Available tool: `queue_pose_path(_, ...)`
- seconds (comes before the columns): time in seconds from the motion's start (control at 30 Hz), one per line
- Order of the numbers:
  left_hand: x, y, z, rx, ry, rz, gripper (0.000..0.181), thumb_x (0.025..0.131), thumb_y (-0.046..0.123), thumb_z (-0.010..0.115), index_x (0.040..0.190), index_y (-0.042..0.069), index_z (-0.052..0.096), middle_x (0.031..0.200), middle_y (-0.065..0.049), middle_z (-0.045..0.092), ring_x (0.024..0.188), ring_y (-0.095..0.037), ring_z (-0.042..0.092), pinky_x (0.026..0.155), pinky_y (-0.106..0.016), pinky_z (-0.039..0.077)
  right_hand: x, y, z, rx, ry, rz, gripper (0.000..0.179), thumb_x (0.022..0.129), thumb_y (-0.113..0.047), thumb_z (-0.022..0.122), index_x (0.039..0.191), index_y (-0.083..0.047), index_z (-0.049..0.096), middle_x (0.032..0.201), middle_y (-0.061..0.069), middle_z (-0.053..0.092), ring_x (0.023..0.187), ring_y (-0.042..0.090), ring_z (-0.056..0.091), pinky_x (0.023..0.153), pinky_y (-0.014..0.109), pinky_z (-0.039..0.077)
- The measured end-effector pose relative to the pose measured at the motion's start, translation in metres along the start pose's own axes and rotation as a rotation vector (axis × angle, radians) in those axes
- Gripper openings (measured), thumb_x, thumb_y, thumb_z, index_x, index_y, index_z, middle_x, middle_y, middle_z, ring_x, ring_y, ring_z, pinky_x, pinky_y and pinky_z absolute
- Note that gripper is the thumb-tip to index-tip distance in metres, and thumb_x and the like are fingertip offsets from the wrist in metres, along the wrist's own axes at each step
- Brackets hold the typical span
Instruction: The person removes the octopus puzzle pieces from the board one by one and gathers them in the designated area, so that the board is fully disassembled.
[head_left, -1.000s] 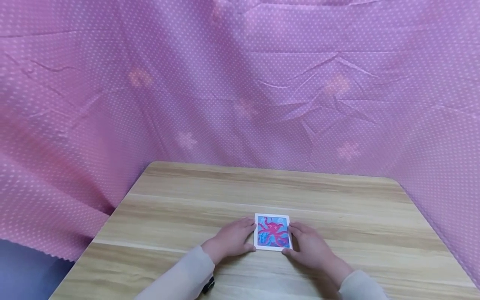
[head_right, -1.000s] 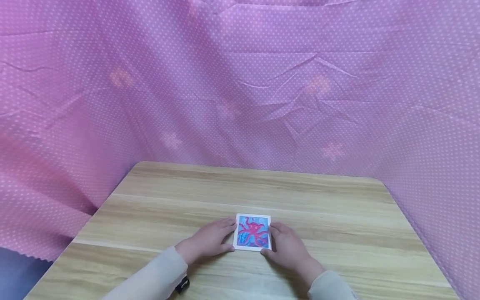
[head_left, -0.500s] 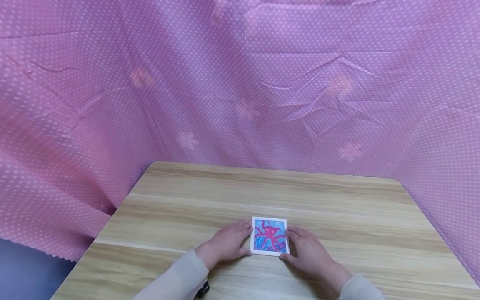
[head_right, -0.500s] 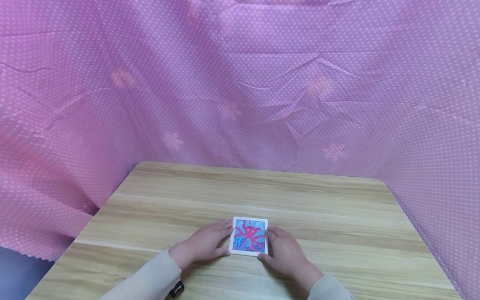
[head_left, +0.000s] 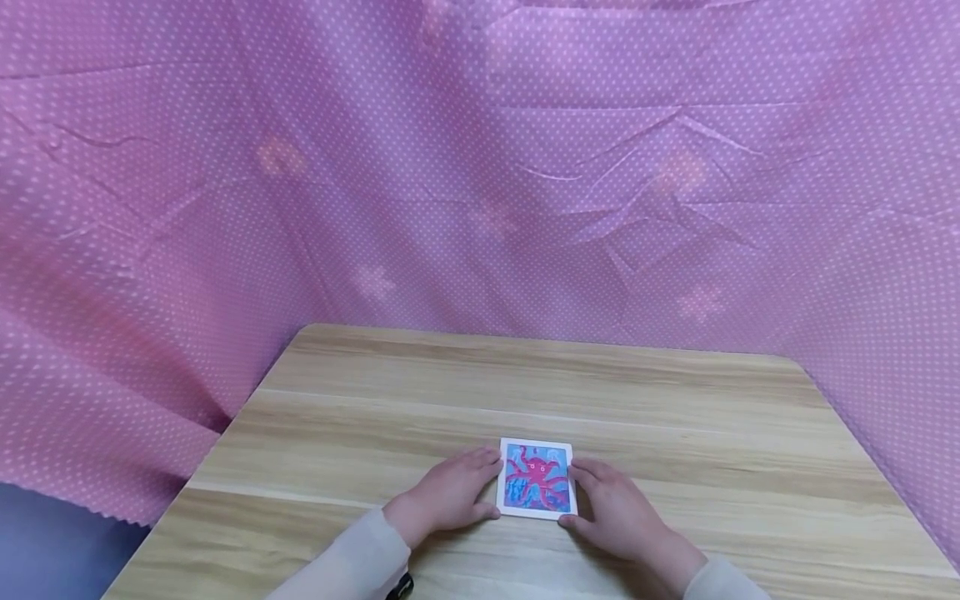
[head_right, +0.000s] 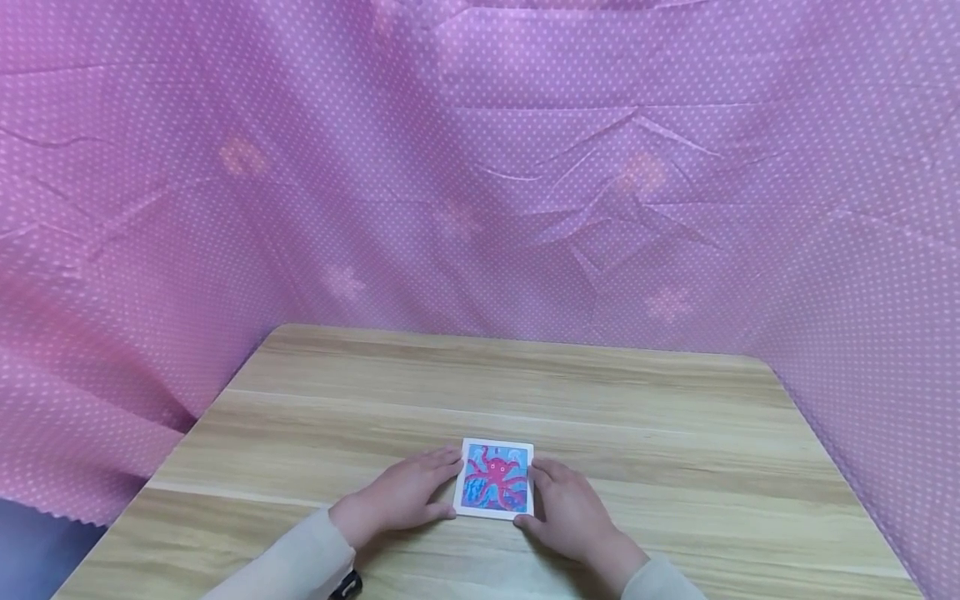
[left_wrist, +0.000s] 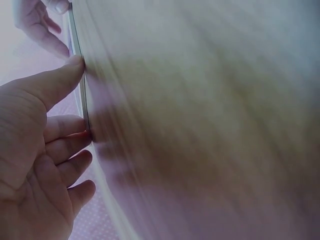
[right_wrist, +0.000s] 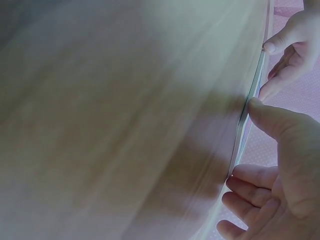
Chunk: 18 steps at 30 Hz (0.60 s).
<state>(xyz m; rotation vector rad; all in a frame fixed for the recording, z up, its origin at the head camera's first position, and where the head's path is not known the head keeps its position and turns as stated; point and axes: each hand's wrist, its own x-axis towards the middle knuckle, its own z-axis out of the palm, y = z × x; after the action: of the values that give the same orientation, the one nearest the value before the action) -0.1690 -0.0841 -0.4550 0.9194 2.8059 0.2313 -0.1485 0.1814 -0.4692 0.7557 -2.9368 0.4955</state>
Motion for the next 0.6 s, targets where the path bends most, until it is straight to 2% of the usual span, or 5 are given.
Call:
queue_pose_path(0.17,-0.003,0.001,-0.001,-0.025,-0.002,-0.007,0.068,0.087,0.047,0.064,0.141,0.009,0.047,0.147,-0.004,0.04,0.137,-0.02,0.032,0.111,-0.036,0.027,-0.002,-0.002,-0.001,0.012,-0.005,0.015,0.067,0.077,-0.043,0.077,0.123,0.003,0.059,0.129,0.016,0.055,0.121,0.034,0.049,0.099,0.05,0.04)
queue_pose_path(0.37,-0.005,-0.002,0.0,-0.072,-0.005,-0.013,0.071,0.085,0.049,0.066,0.141,0.009,0.047,0.148,-0.004,0.04,0.137,-0.02,0.031,0.111,-0.037,0.026,0.001,-0.006,-0.006,0.046,0.002,0.076,0.062,0.08,-0.04,0.075,0.125,0.0,0.059,0.129,0.014,0.055,0.122,0.033,0.048,0.102,0.049,0.038)
queue_pose_path(0.6,-0.006,-0.001,0.002,-0.084,0.047,0.013,0.065,0.086,0.049,0.065,0.138,0.012,0.051,0.146,-0.007,0.042,0.136,-0.024,0.034,0.109,-0.039,0.029,0.011,-0.009,-0.005,0.131,0.025,0.131,0.055,0.083,-0.037,0.074,0.127,-0.007,0.06,0.128,0.013,0.056,0.12,0.033,0.05,0.101,0.051,0.038)
